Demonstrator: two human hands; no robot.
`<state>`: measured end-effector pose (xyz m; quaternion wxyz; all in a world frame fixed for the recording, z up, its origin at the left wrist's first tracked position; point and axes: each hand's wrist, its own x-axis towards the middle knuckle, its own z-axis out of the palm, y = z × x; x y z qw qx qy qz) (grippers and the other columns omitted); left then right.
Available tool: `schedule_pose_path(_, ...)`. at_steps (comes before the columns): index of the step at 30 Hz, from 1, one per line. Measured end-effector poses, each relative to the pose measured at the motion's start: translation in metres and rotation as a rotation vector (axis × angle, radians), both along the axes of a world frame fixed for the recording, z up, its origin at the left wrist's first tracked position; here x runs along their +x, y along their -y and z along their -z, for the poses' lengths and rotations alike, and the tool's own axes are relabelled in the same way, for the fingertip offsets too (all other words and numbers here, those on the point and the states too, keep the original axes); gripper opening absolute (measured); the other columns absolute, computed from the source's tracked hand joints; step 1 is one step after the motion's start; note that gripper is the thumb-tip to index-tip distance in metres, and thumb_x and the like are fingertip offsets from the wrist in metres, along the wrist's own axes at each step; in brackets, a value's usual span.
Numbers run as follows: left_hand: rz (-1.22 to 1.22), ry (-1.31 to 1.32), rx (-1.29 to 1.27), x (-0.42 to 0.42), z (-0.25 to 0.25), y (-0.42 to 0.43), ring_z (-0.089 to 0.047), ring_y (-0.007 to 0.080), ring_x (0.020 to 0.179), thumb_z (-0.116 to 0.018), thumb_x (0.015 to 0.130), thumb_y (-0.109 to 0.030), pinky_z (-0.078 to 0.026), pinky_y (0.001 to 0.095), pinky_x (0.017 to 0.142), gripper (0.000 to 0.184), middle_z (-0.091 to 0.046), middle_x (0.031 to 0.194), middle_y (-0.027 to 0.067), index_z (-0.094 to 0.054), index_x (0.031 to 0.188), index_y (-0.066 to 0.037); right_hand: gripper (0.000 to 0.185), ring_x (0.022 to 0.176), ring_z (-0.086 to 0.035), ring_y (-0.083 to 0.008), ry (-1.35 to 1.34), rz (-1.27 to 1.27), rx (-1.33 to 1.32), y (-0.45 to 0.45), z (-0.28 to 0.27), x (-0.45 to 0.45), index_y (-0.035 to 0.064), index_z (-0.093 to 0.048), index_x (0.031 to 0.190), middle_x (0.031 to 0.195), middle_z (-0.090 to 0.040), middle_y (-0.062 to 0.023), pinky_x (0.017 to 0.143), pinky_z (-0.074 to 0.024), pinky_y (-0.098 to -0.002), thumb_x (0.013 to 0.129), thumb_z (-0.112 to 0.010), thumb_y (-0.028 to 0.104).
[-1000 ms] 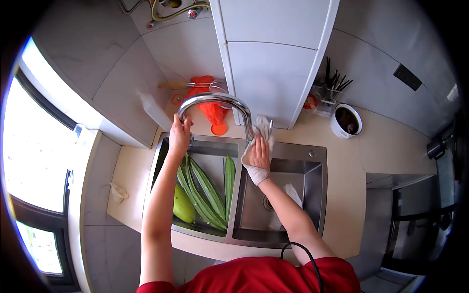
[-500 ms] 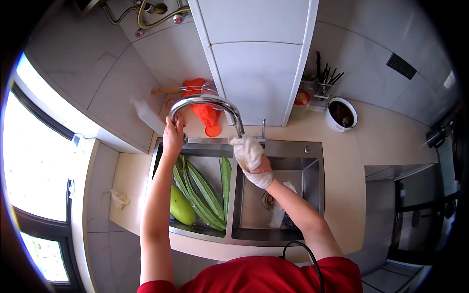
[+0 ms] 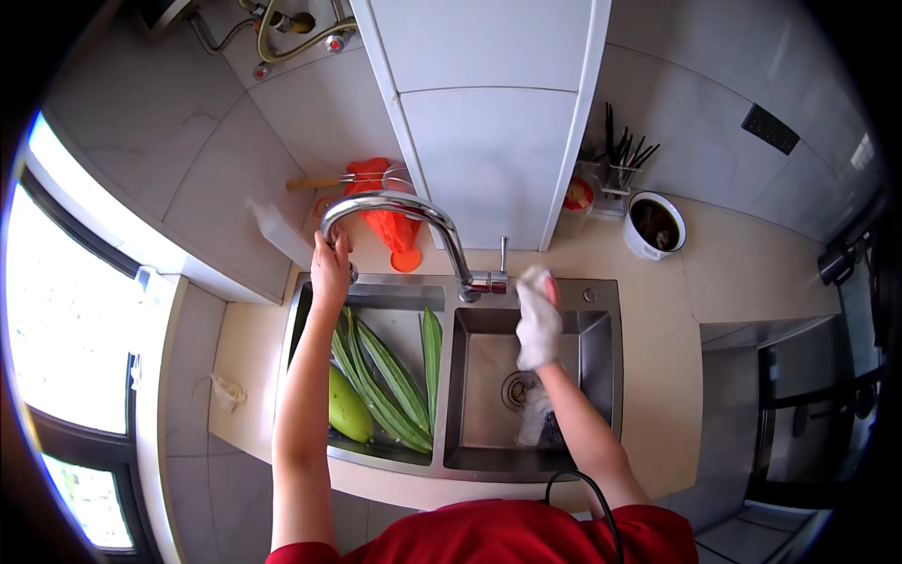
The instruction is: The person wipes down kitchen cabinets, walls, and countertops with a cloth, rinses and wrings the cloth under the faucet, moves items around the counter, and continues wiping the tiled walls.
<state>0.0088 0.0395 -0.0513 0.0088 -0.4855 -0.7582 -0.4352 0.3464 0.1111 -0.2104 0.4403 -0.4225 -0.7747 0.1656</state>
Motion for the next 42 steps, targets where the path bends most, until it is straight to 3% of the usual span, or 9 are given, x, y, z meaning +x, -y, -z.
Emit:
schedule_pose_path(3, -0.038, 0.016, 0.009, 0.005, -0.004, 0.000, -0.058, 0.0325, 0.069, -0.044, 0.094, -0.027, -0.045, 0.0399, 0.064, 0.025, -0.058, 0.072, 0.0123, -0.043, 0.092, -0.001, 0.040, 0.106, -0.051, -0.0323, 0.136, -0.164, -0.121, -0.026, -0.012, -0.051, -0.0027, -0.044, 0.121, 0.114, -0.053, -0.0195, 0.095, -0.0401, -0.0373, 0.081, -0.043, -0.005)
schedule_pose_path(10, -0.071, 0.029, -0.027, 0.001, -0.001, -0.005, -0.058, 0.0335, 0.069, -0.045, 0.094, -0.029, -0.045, 0.0404, 0.064, 0.028, -0.059, 0.072, 0.0128, -0.043, 0.090, -0.002, 0.048, 0.102, -0.052, -0.0355, 0.277, -0.104, -0.055, -0.024, -0.028, -0.041, -0.0104, -0.042, 0.117, 0.105, -0.054, -0.0239, 0.090, -0.0404, -0.0356, 0.079, -0.061, 0.012)
schedule_pose_path(13, -0.019, 0.007, -0.007, -0.004, -0.004, -0.005, -0.058, 0.0337, 0.068, -0.045, 0.094, -0.028, -0.045, 0.0407, 0.063, 0.027, -0.059, 0.072, 0.0129, -0.043, 0.090, -0.001, 0.034, 0.094, -0.057, -0.0277, -0.243, -0.230, -0.881, -0.019, -0.062, -0.023, -0.0074, -0.051, 0.104, 0.088, -0.061, -0.0189, 0.085, -0.0438, -0.0330, 0.082, -0.060, 0.017)
schedule_pose_path(17, 0.000, 0.020, -0.002, 0.004, -0.005, 0.000, -0.058, 0.0332, 0.068, -0.045, 0.094, -0.029, -0.045, 0.0404, 0.063, 0.028, -0.059, 0.071, 0.0129, -0.042, 0.091, -0.001, 0.035, 0.108, -0.050, -0.0277, 0.077, -0.049, -0.042, 0.003, -0.110, -0.041, -0.0030, -0.042, 0.117, 0.111, -0.053, -0.0184, 0.093, -0.0375, -0.0349, 0.086, -0.048, 0.013)
schedule_pose_path(20, -0.021, 0.051, 0.009, 0.003, -0.004, -0.002, -0.059, 0.0333, 0.068, -0.045, 0.094, -0.029, -0.046, 0.0410, 0.063, 0.029, -0.059, 0.071, 0.0135, -0.042, 0.091, -0.001, 0.048, 0.131, -0.032, -0.0300, 0.077, -0.205, -0.453, 0.010, -0.106, -0.098, -0.0044, -0.026, 0.134, 0.134, -0.037, -0.0236, 0.110, -0.0217, -0.0362, 0.090, -0.037, 0.010)
schedule_pose_path(22, -0.030, 0.008, 0.026, 0.002, -0.002, -0.002, -0.059, 0.0339, 0.069, -0.045, 0.094, -0.030, -0.046, 0.0414, 0.063, 0.029, -0.059, 0.072, 0.0138, -0.041, 0.092, -0.001, 0.054, 0.133, -0.026, -0.0359, -0.096, -0.116, 0.071, 0.018, -0.021, -0.117, -0.0027, -0.020, 0.138, 0.141, -0.026, -0.0250, 0.112, -0.0188, -0.0391, 0.089, -0.039, 0.007)
schedule_pose_path(32, -0.038, 0.024, -0.010, 0.002, -0.002, -0.002, -0.059, 0.0334, 0.068, -0.044, 0.095, -0.029, -0.046, 0.0408, 0.063, 0.029, -0.059, 0.072, 0.0129, -0.043, 0.092, 0.000, 0.035, 0.114, -0.048, -0.0264, 0.192, -0.193, 0.094, 0.043, 0.073, -0.081, 0.0052, -0.051, 0.121, 0.124, -0.049, -0.0089, 0.097, -0.0384, -0.0372, 0.086, -0.045, 0.009)
schedule_pose_path(36, 0.021, 0.064, -0.022, -0.002, -0.002, 0.001, -0.059, 0.0331, 0.071, -0.044, 0.095, -0.029, -0.045, 0.0400, 0.064, 0.029, -0.059, 0.073, 0.0126, -0.043, 0.091, -0.001, 0.027, 0.095, -0.056, -0.0222, 0.356, -0.187, 0.224, 0.020, 0.029, -0.051, 0.0085, -0.057, 0.110, 0.109, -0.057, -0.0039, 0.080, -0.0454, -0.0336, 0.085, -0.048, 0.012)
schedule_pose_path(42, 0.038, 0.061, -0.088, 0.000, -0.010, 0.009, -0.059, 0.0327, 0.073, -0.044, 0.095, -0.030, -0.045, 0.0397, 0.066, 0.029, -0.061, 0.077, 0.0117, -0.044, 0.095, -0.001, 0.042, 0.119, -0.044, -0.0242, 0.552, 0.125, 0.103, -0.041, 0.019, 0.025, 0.0056, -0.055, 0.114, 0.124, -0.051, -0.0094, 0.104, -0.0283, -0.0430, 0.073, -0.055, 0.012)
